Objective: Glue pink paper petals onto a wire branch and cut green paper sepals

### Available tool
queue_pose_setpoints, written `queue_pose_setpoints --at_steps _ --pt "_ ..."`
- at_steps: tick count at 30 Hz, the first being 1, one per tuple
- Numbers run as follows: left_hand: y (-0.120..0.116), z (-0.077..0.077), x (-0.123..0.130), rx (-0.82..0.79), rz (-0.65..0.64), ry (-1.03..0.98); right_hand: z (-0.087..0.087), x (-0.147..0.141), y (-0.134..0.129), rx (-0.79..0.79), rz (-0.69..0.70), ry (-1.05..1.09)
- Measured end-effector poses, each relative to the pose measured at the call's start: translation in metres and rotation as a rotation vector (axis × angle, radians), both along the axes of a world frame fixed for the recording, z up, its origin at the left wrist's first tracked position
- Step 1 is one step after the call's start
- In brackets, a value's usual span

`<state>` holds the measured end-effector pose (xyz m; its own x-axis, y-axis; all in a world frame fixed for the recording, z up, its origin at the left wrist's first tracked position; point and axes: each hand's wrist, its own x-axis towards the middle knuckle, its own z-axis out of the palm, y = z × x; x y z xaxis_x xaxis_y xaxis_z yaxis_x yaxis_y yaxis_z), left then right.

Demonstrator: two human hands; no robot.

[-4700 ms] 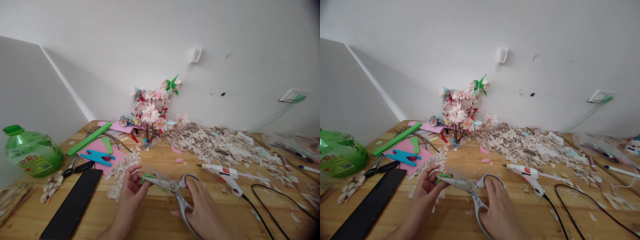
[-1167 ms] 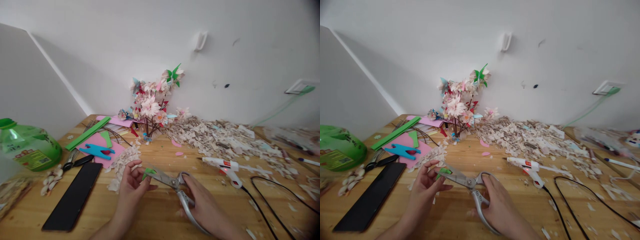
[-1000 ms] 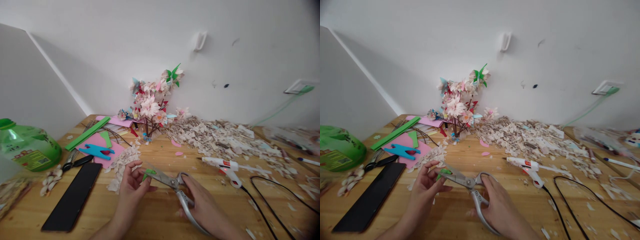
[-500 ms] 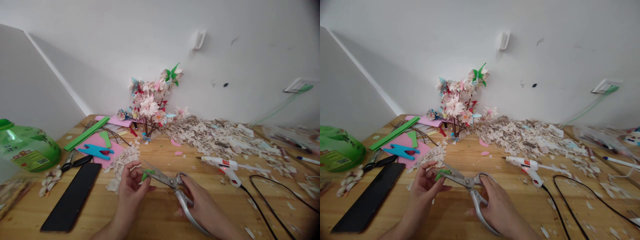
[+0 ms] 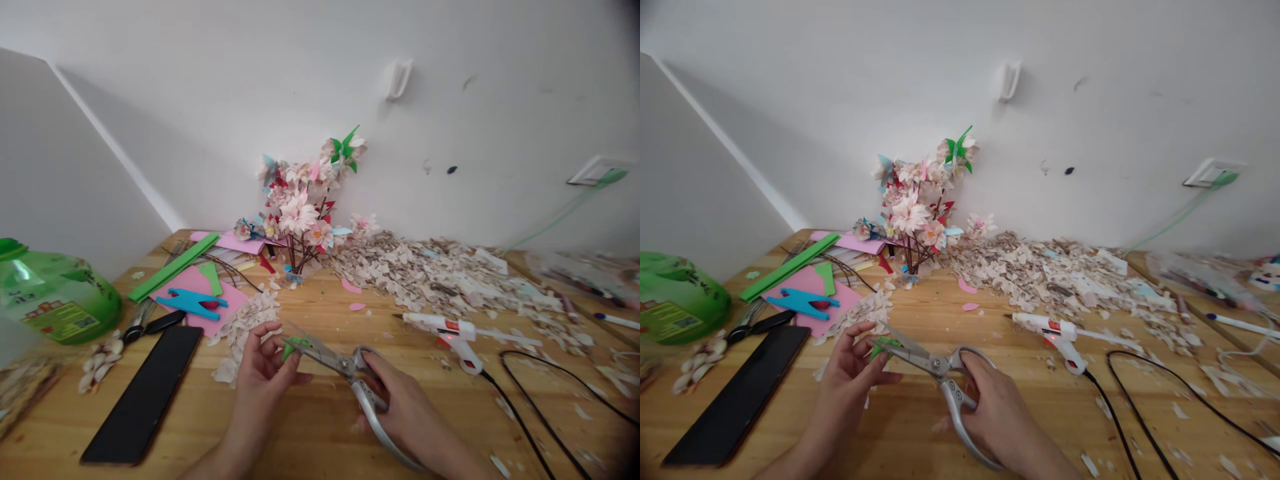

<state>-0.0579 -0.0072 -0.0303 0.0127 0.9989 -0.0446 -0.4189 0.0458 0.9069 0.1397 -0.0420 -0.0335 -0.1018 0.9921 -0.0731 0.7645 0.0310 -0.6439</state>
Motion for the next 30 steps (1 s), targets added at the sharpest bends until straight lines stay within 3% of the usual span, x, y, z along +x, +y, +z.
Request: queue_pose_setpoints --at_steps 30 --pt "0.0011 0.0013 -0.0023 -0.072 -0.092 -0.103 0.0007 0.0038 -0.0022 0.053 -0.003 -0.037"
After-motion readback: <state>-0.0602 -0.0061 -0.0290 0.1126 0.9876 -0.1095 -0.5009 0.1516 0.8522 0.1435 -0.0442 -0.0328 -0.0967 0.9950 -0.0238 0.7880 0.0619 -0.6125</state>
